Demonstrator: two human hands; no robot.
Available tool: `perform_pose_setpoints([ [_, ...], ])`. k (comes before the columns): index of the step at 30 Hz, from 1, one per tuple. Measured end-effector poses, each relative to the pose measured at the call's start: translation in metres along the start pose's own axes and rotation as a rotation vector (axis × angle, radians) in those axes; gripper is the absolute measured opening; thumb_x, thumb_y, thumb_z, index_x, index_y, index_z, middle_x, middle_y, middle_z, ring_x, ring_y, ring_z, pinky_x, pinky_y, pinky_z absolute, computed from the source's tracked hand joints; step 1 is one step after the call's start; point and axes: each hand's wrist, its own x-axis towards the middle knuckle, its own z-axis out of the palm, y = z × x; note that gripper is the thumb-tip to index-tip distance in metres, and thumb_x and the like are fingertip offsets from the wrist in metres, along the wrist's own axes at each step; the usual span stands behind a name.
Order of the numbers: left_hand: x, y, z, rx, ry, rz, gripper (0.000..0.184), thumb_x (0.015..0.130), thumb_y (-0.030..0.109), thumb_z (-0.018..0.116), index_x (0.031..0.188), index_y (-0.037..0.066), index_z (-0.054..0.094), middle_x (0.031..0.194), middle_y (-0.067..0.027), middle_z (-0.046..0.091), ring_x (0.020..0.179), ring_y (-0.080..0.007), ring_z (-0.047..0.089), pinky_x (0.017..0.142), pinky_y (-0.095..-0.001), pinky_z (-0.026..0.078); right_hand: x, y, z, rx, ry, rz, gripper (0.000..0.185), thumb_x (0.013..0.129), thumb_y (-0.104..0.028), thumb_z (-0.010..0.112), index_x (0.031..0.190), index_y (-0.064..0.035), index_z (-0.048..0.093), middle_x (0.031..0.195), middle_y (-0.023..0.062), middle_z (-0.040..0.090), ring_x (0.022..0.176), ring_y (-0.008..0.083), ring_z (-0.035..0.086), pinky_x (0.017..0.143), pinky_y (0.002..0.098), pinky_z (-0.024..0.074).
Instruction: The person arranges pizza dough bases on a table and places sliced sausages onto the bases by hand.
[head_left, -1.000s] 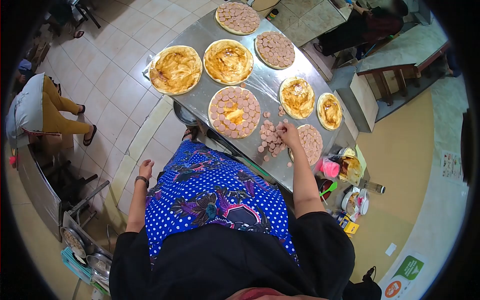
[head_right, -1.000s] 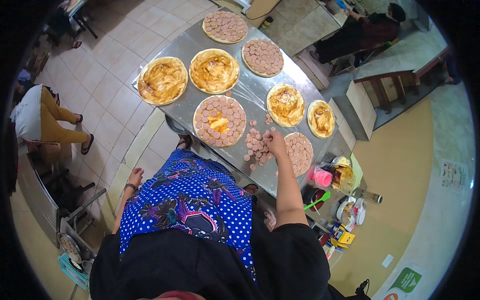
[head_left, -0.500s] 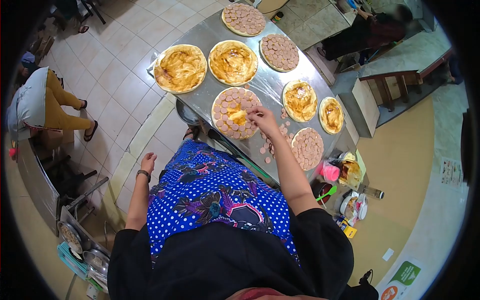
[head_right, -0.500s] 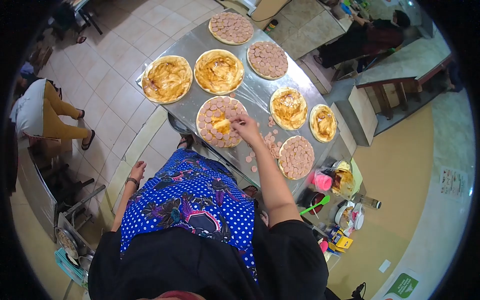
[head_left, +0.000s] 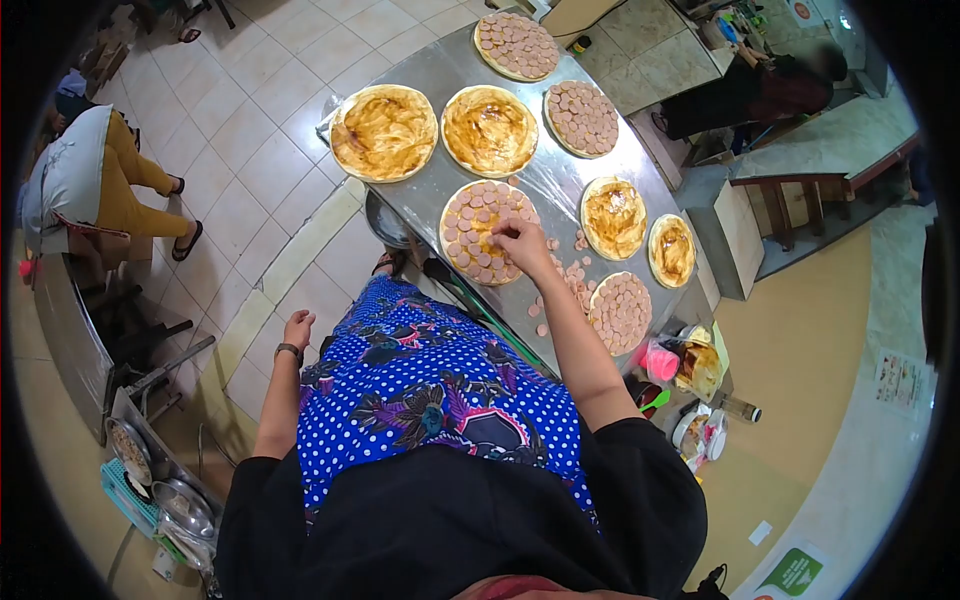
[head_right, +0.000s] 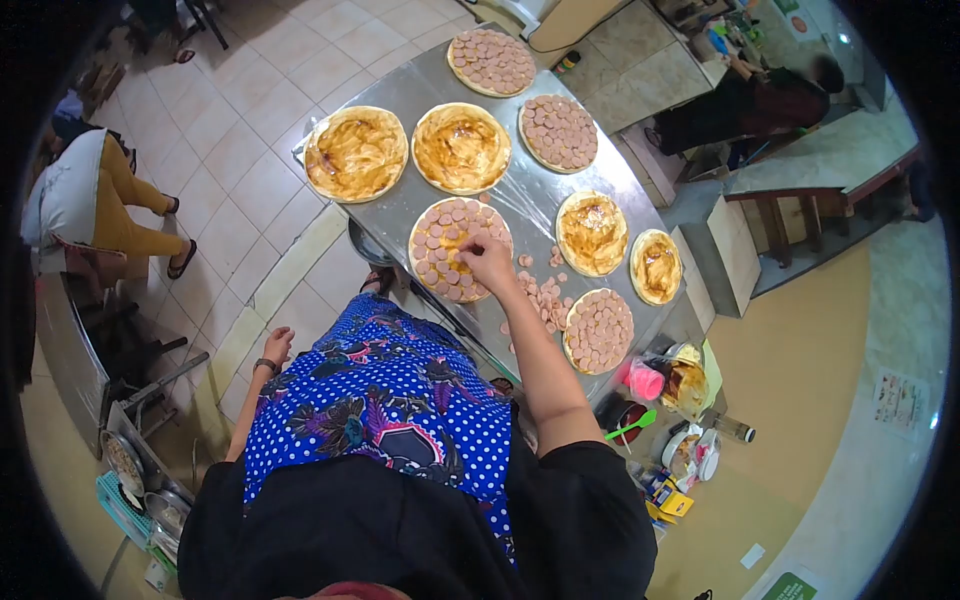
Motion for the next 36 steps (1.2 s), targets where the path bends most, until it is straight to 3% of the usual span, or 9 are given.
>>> perform_pose_setpoints([
  [5,0.001,0.002,0.002,0.004,0.001,0.003,0.049,0.089,0.034,0.064,0.129,0.008,0.056,0.121,-0.0129,0.063,0.103,-0.0255,0.062,0.067,-0.0377,0.054,-0.008,-0.001,0.006,-0.229,0.023,-0.042,0.018,0.077,-0.010,0.073,0.095,-0.0051,0.073,0.088,0.0093,0.067,0.081,0.0199,0.066,0.072,0.0314,0.0517],
  [7,0.002,0.006,0.002,-0.004,0.000,0.011,0.049,0.089,0.034,0.064,0.129,0.008,0.056,0.121,-0.0127,0.063,0.103,-0.0256,0.062,0.068,-0.0379,0.054,-0.012,-0.012,0.005,-0.204,0.039,-0.251,0.018,0.076,-0.010,0.070,0.094,-0.0100,0.074,0.102,0.0123,0.065,0.090,0.0267,0.064,0.076,0.0350,0.0514],
  [8,0.002,0.009,0.003,-0.008,0.001,0.022,0.049,0.089,0.034,0.064,0.130,0.007,0.056,0.120,-0.0128,0.063,0.103,-0.0256,0.061,0.068,-0.0375,0.054,-0.015,-0.017,0.005,-0.202,0.040,-0.250,0.018,0.076,-0.010,0.070,0.094,-0.0100,0.074,0.102,0.0123,0.065,0.090,0.0267,0.064,0.076,0.0350,0.0514],
  [10,0.002,0.016,0.003,-0.007,0.000,0.033,0.049,0.089,0.034,0.064,0.130,0.007,0.056,0.120,-0.0129,0.063,0.103,-0.0255,0.061,0.069,-0.0371,0.054,-0.023,-0.034,0.003,-0.476,-0.054,-0.419,0.022,0.078,-0.013,0.067,0.099,-0.0159,0.074,0.110,0.0098,0.061,0.098,0.0269,0.062,0.079,0.0354,0.0510],
  [20,0.004,0.019,0.005,-0.007,-0.012,0.056,0.049,0.089,0.033,0.064,0.131,0.008,0.055,0.120,-0.0124,0.063,0.101,-0.0243,0.062,0.066,-0.0356,0.053,-0.019,-0.030,0.006,-0.585,0.021,-0.305,0.031,0.083,-0.015,0.061,0.110,-0.0235,0.073,0.101,0.0091,0.057,0.095,0.0270,0.062,0.076,0.0388,0.0514],
  [23,0.002,0.018,0.004,0.005,-0.010,0.038,0.050,0.089,0.033,0.064,0.131,0.008,0.055,0.120,-0.0125,0.063,0.101,-0.0241,0.062,0.065,-0.0357,0.053,-0.017,-0.019,0.008,-0.460,0.047,-0.277,0.031,0.083,-0.013,0.059,0.110,-0.0235,0.073,0.098,0.0091,0.056,0.093,0.0270,0.062,0.075,0.0403,0.0509],
  [25,0.001,0.015,0.001,0.009,-0.005,0.026,0.050,0.089,0.033,0.065,0.131,0.008,0.055,0.120,-0.0126,0.064,0.101,-0.0241,0.062,0.065,-0.0357,0.054,-0.020,-0.005,0.003,-0.369,0.174,-0.374,0.030,0.084,-0.011,0.061,0.107,-0.0245,0.073,0.094,0.0072,0.054,0.086,0.0269,0.062,0.072,0.0390,0.0510],
  [32,0.004,0.009,0.003,0.011,-0.005,0.038,0.050,0.088,0.034,0.065,0.130,0.008,0.057,0.120,-0.0134,0.063,0.101,-0.0246,0.063,0.065,-0.0367,0.054,-0.049,-0.007,-0.010,-0.544,0.032,-0.283,0.034,0.081,-0.009,0.062,0.109,-0.0254,0.073,0.095,0.0059,0.054,0.088,0.0264,0.062,0.072,0.0386,0.0509],
  [36,0.002,0.016,0.003,0.021,-0.008,0.039,0.049,0.088,0.034,0.064,0.129,0.008,0.057,0.121,-0.0137,0.063,0.101,-0.0245,0.063,0.066,-0.0363,0.054,-0.044,-0.024,-0.002,-0.554,0.019,-0.263,0.037,0.083,-0.011,0.055,0.113,-0.0246,0.073,0.100,0.0085,0.054,0.098,0.0255,0.060,0.076,0.0392,0.0506],
])
